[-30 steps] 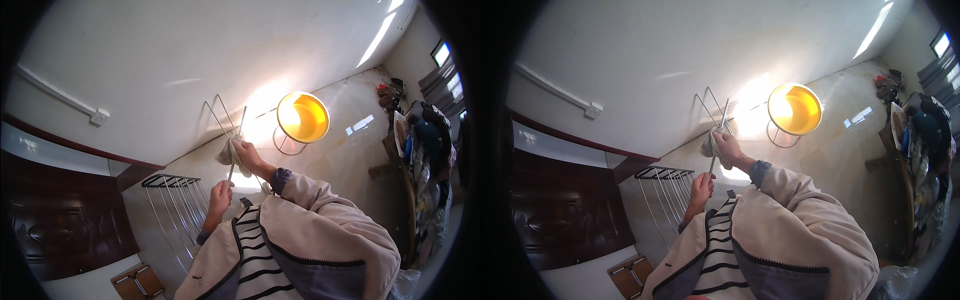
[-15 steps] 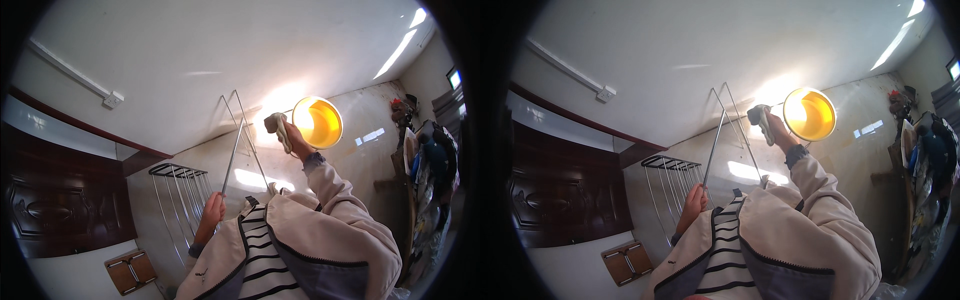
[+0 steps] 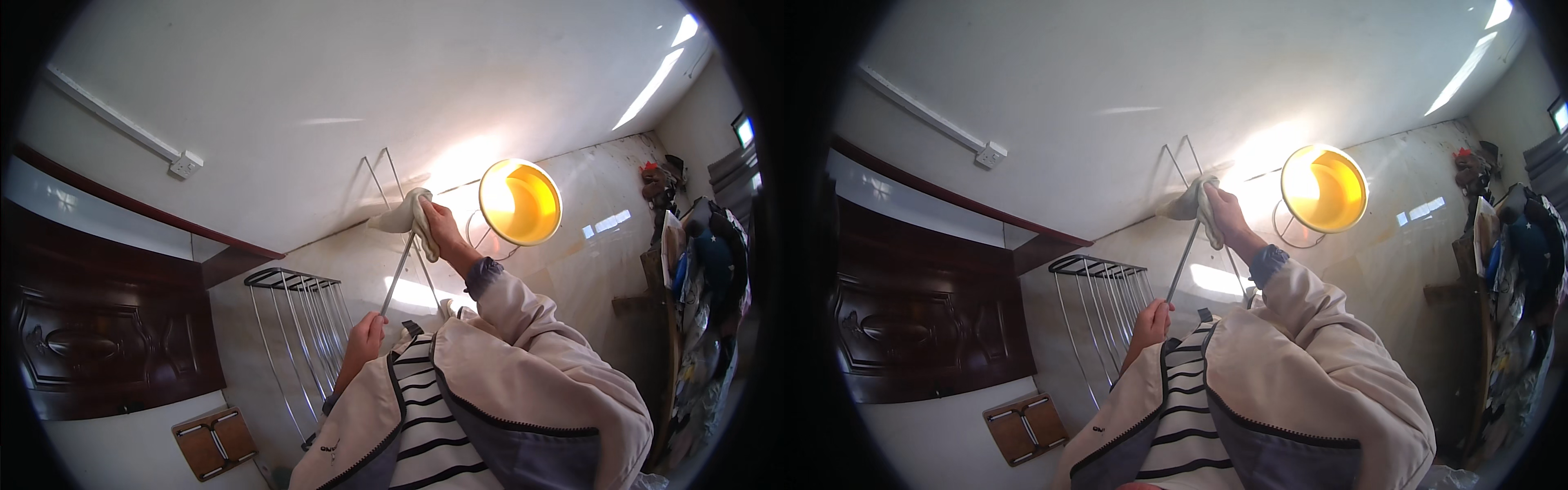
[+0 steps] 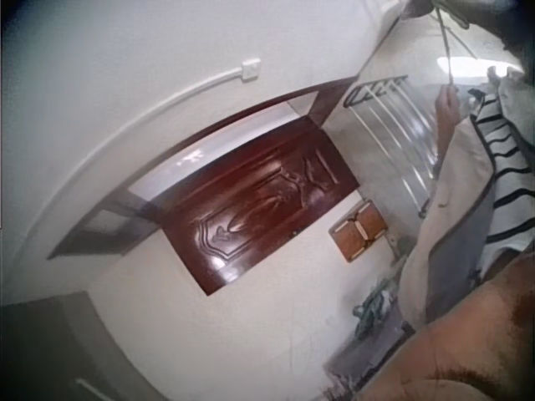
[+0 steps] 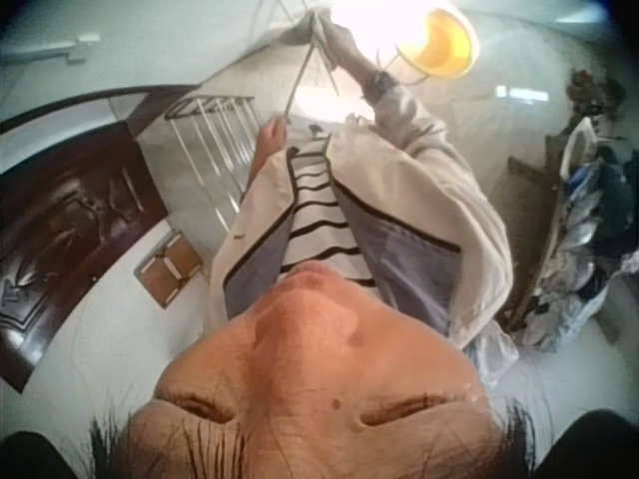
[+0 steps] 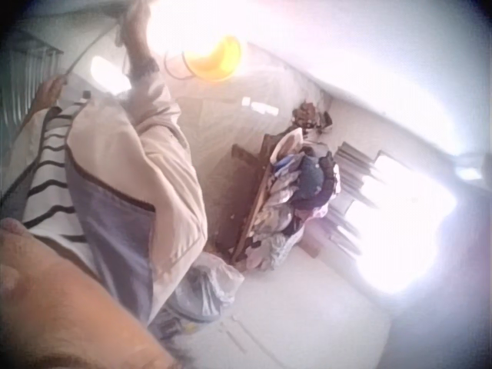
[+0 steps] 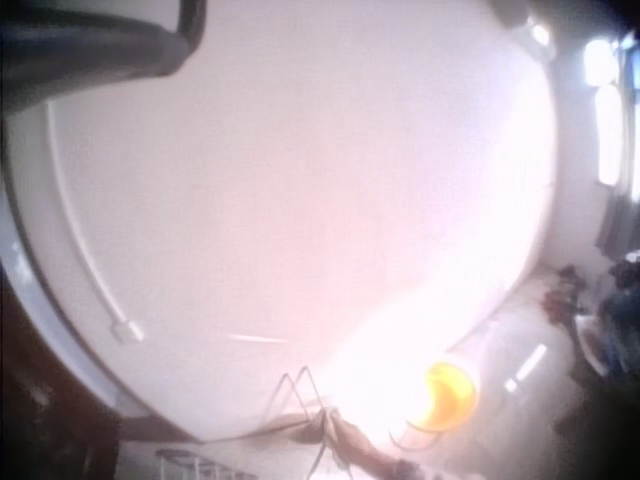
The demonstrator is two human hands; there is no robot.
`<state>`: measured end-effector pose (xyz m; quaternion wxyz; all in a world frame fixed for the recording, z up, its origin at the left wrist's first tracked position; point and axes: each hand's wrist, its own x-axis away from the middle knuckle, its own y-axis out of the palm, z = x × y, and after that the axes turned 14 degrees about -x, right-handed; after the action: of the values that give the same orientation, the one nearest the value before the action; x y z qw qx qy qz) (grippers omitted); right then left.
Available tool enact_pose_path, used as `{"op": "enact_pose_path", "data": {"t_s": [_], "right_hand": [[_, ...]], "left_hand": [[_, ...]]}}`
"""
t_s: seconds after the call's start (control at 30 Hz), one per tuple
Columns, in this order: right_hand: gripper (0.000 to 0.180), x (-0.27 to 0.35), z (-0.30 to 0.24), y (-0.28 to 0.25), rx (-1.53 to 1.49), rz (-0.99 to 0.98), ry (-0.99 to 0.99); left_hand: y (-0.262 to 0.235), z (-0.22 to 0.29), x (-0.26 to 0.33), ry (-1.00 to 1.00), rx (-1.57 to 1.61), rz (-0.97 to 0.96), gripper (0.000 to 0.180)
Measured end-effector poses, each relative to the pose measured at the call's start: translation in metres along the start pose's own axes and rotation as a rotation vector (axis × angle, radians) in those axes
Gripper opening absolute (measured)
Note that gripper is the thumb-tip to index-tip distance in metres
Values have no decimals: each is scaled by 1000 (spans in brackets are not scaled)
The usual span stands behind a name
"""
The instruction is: The person assembles a metal drying rack by inserting horizontal metal rods into the frame and wiping them with a cloth. The person handles the rods one at a time, inserts them into the rack, and occasionally wipes the rods and frame.
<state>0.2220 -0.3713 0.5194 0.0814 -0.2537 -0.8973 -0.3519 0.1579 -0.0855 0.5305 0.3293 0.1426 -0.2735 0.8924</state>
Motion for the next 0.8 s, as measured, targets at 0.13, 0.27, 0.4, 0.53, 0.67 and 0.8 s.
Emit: {"op": "enact_pose_path", "data": {"t_s": [0.13,0.27,0.4,0.53,0.67,0.8], "right_hand": [[43,9,15,11,58,33,120],[48,14,14,17,-1,-22,101],[51,0,-8,9,-124,-3,157],[45,2,-14,6,-236,-46,230],[38,11,-15,7,-327,-168,250],[33,9,-22,3,-357,-166,281]], "left_hand": [[-1,-6,-5,97,-63,102,24],[-2,-17,-9,136,-94,165,22],[-9,-31,6,128,-229,193,20],[-15,-38,12,216,-290,264,18],[-20,-39,11,201,-322,278,17],[-22,-39,14,149,-352,260,16]]}}
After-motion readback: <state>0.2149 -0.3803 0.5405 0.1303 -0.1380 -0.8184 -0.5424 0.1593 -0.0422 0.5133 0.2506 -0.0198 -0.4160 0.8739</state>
